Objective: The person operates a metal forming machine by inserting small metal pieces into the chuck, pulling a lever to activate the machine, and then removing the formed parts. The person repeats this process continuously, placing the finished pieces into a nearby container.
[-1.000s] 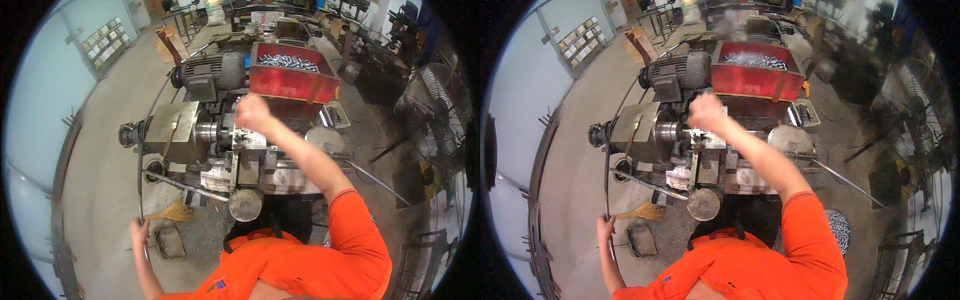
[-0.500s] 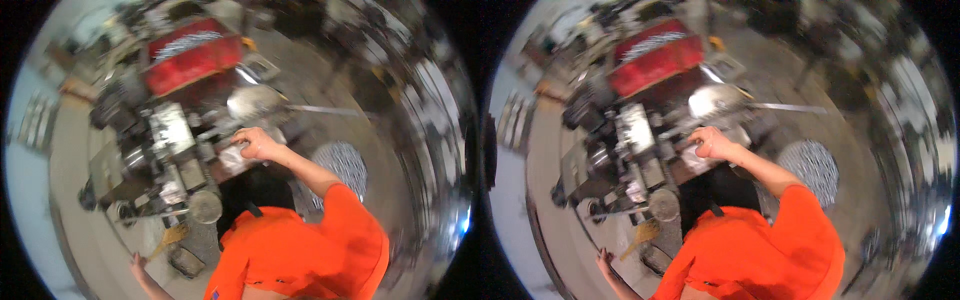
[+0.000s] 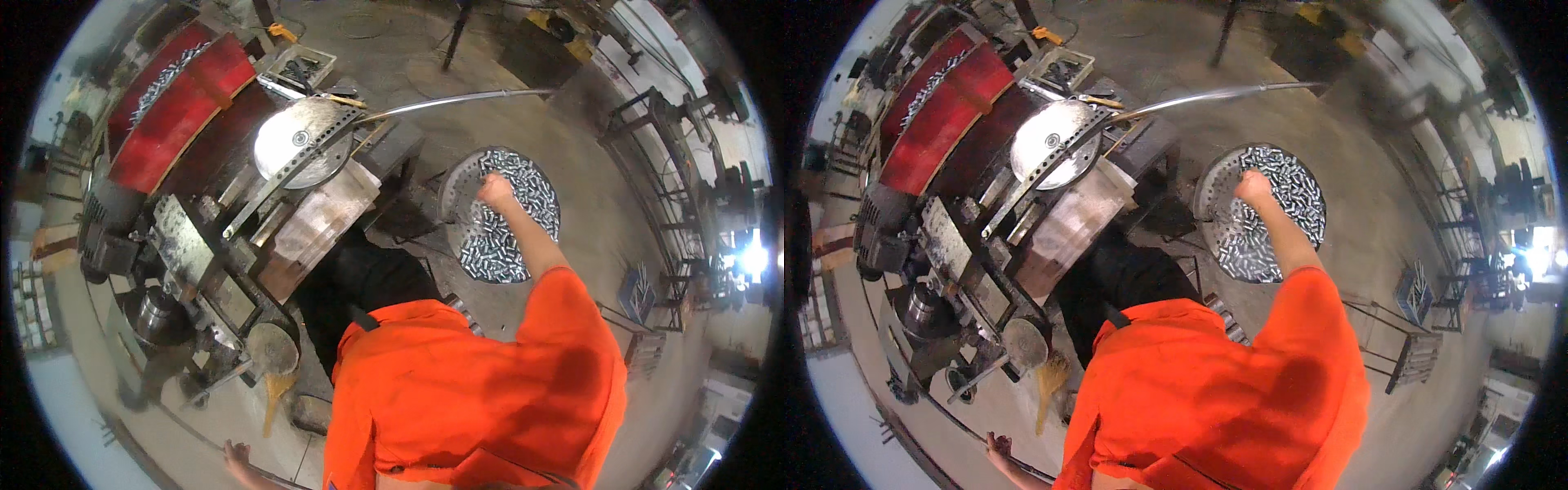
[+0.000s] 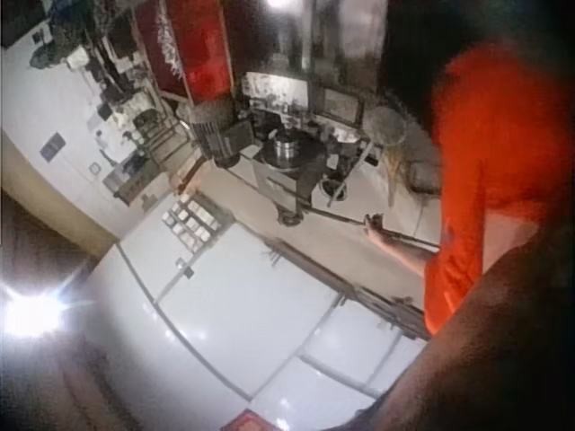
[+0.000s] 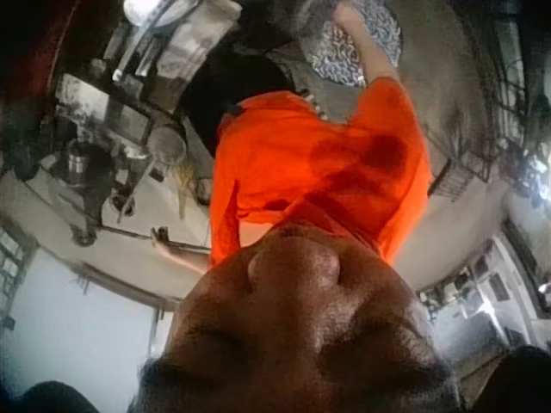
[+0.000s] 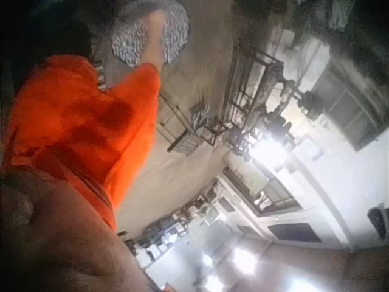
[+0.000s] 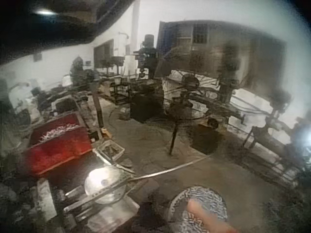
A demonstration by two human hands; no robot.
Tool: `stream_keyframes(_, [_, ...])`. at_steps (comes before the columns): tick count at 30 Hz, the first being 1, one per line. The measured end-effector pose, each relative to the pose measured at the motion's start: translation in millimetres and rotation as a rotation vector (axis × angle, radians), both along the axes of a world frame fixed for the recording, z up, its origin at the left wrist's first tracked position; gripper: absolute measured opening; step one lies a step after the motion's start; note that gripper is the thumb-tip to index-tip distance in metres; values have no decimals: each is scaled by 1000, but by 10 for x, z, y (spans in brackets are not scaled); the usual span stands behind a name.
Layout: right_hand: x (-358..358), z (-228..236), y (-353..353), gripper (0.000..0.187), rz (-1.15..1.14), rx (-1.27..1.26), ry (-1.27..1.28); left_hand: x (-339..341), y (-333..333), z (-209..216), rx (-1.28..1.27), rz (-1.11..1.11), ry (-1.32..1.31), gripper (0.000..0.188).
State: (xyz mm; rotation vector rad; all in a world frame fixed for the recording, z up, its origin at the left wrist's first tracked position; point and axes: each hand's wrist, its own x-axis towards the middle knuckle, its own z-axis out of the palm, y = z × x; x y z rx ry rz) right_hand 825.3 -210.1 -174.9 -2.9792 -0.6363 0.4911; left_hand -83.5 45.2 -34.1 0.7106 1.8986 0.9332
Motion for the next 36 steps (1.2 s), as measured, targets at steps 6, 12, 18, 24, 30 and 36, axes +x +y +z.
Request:
stream_keyframes(6, [142, -228, 370, 39, -36, 0, -50, 156, -181, 113, 47, -45, 135, 38])
stream_keyframes(12, [102, -460, 197, 37, 219, -56, -177, 266, -360, 156, 204, -106, 141, 34])
stream_keyframes(18, [651, -1105, -444, 10, 811, 155, -640, 360, -64, -98, 107, -195, 230, 32])
stream_keyframes(24, [-1020, 435, 854, 33, 466, 955, 492, 1621, -240, 1315, 261, -453, 1147, 34])
stream_keyframes(30, [-3088, 2264, 2065, 38, 1437, 1197, 315, 3286, 112, 1560, 579, -941, 513, 31])
stream_keyframes(36, [-3666, 2816, 2288, 36, 1651, 1148, 280, 3660, 48, 1302, 597, -1011, 92, 34])
